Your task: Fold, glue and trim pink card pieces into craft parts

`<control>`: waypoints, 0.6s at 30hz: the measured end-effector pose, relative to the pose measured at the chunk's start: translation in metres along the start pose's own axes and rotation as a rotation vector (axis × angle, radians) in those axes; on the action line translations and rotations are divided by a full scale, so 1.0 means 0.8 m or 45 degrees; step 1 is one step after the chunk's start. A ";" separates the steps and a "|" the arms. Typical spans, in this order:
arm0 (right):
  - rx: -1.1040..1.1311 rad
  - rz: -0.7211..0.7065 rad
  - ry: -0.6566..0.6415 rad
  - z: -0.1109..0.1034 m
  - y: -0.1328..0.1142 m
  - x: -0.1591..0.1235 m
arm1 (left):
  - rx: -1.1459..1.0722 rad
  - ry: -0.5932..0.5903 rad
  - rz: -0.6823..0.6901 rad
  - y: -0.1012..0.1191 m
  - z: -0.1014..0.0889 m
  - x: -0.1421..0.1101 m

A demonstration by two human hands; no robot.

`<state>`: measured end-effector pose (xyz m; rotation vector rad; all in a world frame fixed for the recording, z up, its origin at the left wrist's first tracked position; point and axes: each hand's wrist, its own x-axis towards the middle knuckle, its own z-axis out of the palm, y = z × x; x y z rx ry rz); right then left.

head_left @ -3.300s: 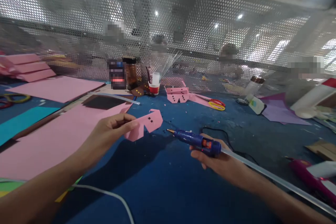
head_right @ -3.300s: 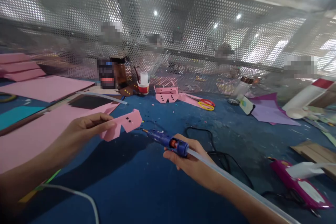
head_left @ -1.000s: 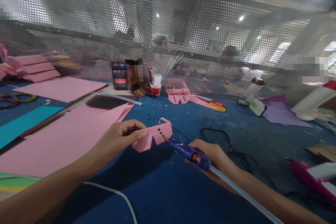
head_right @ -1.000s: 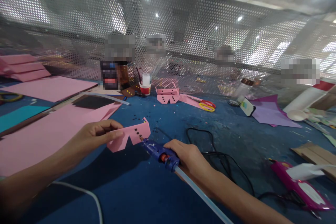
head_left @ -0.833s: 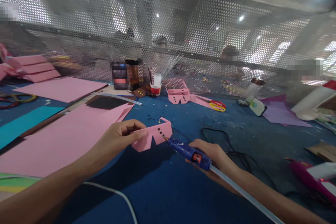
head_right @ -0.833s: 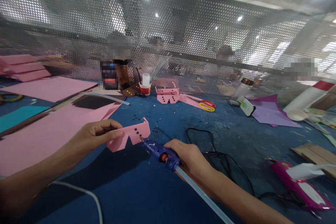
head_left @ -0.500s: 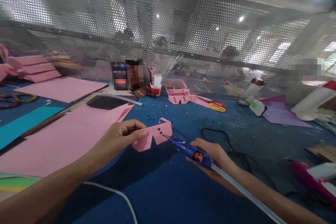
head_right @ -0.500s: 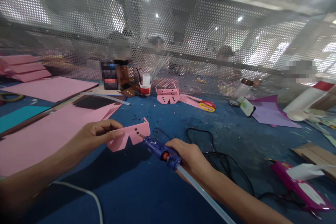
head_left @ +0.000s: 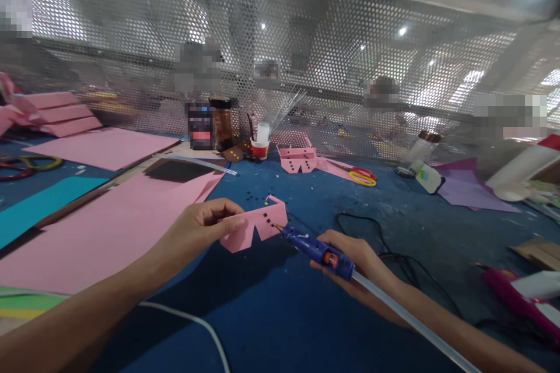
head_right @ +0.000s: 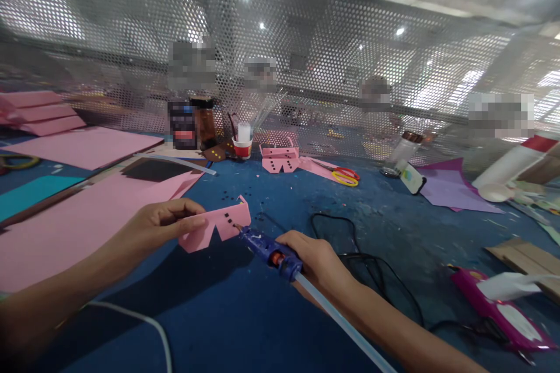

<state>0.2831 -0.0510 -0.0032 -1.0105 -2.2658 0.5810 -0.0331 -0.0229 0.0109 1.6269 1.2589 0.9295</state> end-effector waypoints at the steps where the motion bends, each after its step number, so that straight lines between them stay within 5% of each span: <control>1: 0.004 -0.003 -0.002 -0.001 -0.001 0.000 | -0.005 -0.002 0.000 0.000 0.000 0.000; 18: 0.033 -0.007 0.028 -0.004 -0.010 0.001 | -0.003 0.003 0.012 0.001 0.001 -0.001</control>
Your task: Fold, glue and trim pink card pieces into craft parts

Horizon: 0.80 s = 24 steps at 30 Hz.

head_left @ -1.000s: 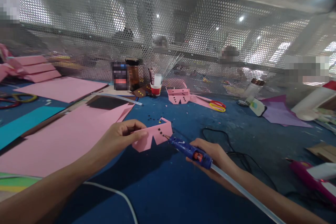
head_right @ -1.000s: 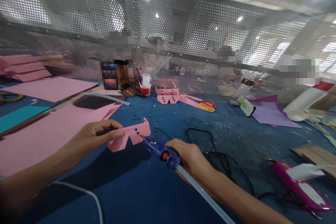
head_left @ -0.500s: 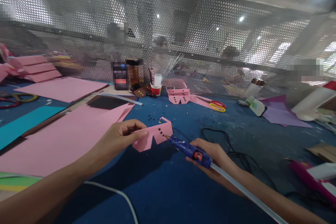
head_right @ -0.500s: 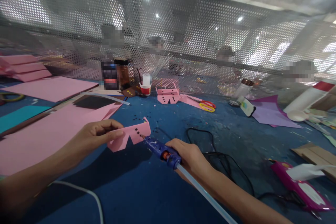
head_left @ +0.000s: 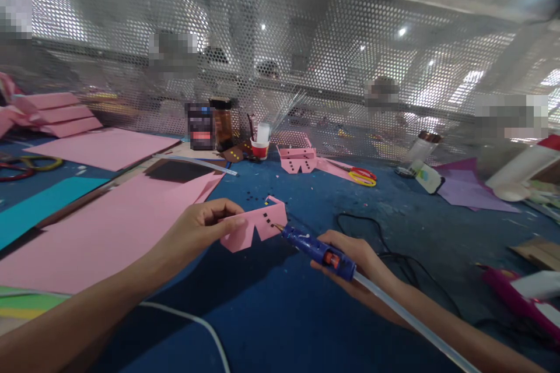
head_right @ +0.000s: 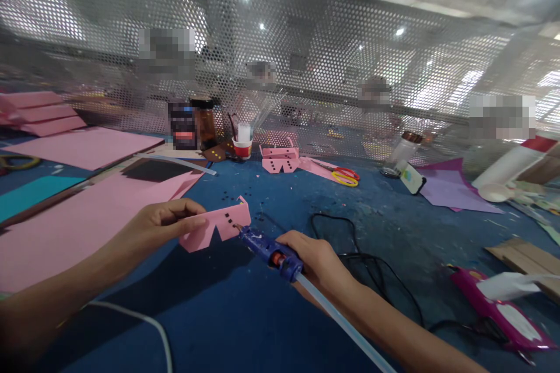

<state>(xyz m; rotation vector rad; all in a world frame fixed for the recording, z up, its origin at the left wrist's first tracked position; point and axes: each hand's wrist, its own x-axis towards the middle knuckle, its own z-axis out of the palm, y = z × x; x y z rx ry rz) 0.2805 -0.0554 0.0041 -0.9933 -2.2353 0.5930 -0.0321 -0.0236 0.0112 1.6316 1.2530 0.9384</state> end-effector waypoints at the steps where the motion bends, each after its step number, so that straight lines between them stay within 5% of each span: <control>1: 0.009 0.005 -0.005 0.000 0.000 0.000 | -0.003 0.002 -0.004 0.001 0.000 0.000; 24: -0.029 -0.034 0.010 0.011 0.019 -0.004 | -0.060 -0.015 -0.014 -0.004 -0.001 0.001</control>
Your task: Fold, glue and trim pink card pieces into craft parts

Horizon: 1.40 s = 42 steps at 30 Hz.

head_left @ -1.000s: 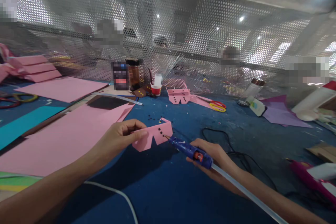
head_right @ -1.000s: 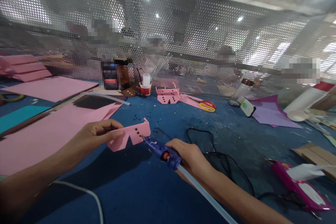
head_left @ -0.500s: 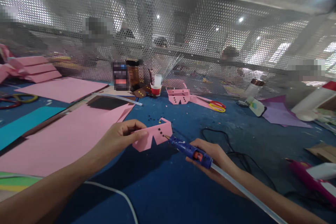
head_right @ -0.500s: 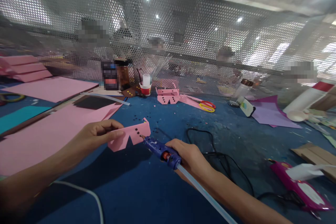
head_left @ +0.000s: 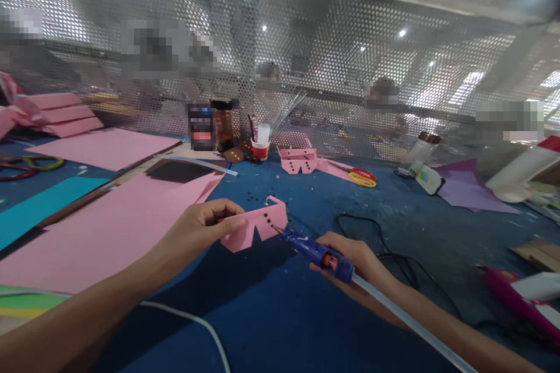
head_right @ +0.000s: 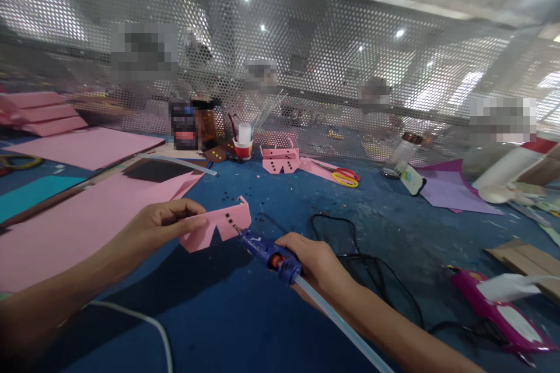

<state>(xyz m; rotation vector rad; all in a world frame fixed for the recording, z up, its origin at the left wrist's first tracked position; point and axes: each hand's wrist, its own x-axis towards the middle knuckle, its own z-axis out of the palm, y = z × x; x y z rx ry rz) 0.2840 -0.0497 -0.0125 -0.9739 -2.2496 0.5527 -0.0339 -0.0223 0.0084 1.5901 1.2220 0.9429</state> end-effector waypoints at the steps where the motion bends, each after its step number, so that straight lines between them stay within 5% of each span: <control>1: 0.003 -0.003 -0.014 0.000 0.000 0.000 | 0.000 0.000 -0.002 -0.001 0.000 0.000; 15: 0.027 0.086 -0.027 -0.003 -0.013 0.003 | -0.029 -0.012 0.000 0.004 0.002 0.001; 26: 0.411 0.539 -0.022 -0.008 -0.025 -0.001 | -0.055 -0.020 -0.016 -0.002 0.000 0.004; 42: 0.467 0.584 0.095 -0.004 -0.024 0.007 | -0.063 -0.198 0.014 -0.004 0.000 0.000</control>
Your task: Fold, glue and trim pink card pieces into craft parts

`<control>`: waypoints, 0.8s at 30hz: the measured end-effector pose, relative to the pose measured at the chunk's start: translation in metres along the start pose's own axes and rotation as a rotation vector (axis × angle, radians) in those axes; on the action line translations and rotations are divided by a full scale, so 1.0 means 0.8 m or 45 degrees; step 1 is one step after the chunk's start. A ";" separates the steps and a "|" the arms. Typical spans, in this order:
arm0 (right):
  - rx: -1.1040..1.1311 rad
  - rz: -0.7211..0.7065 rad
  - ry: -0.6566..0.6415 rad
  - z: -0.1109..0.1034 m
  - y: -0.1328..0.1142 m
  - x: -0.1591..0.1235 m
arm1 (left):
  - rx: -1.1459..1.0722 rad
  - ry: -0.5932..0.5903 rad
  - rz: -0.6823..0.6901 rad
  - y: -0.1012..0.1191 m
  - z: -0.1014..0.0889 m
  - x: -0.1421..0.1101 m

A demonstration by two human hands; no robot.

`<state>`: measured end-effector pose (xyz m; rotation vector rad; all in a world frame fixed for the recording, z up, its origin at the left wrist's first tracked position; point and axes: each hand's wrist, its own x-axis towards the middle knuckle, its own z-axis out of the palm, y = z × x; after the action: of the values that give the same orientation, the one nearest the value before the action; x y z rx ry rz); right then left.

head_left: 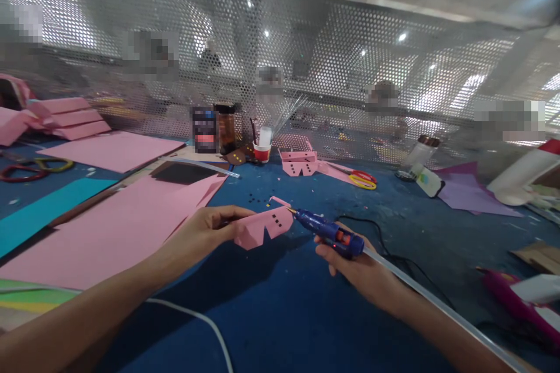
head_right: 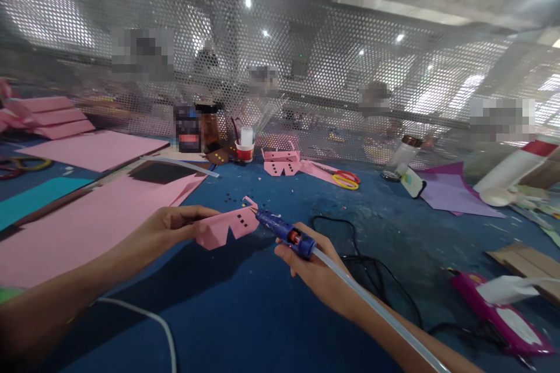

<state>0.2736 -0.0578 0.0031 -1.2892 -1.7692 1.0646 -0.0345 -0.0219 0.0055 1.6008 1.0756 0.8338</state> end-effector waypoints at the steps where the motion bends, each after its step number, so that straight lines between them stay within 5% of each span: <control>1: 0.001 0.008 0.023 0.001 0.001 0.001 | 0.003 -0.011 0.007 0.000 0.002 0.001; 11: 0.004 -0.135 0.187 -0.004 0.009 0.005 | 0.153 -0.054 0.105 0.017 0.027 0.004; 24: 0.124 -0.143 0.110 -0.004 -0.002 0.002 | 0.180 -0.078 0.103 0.022 0.052 0.002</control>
<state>0.2755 -0.0558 0.0063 -1.1456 -1.6834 1.0043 0.0077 -0.0367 0.0117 1.7872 1.0512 0.7706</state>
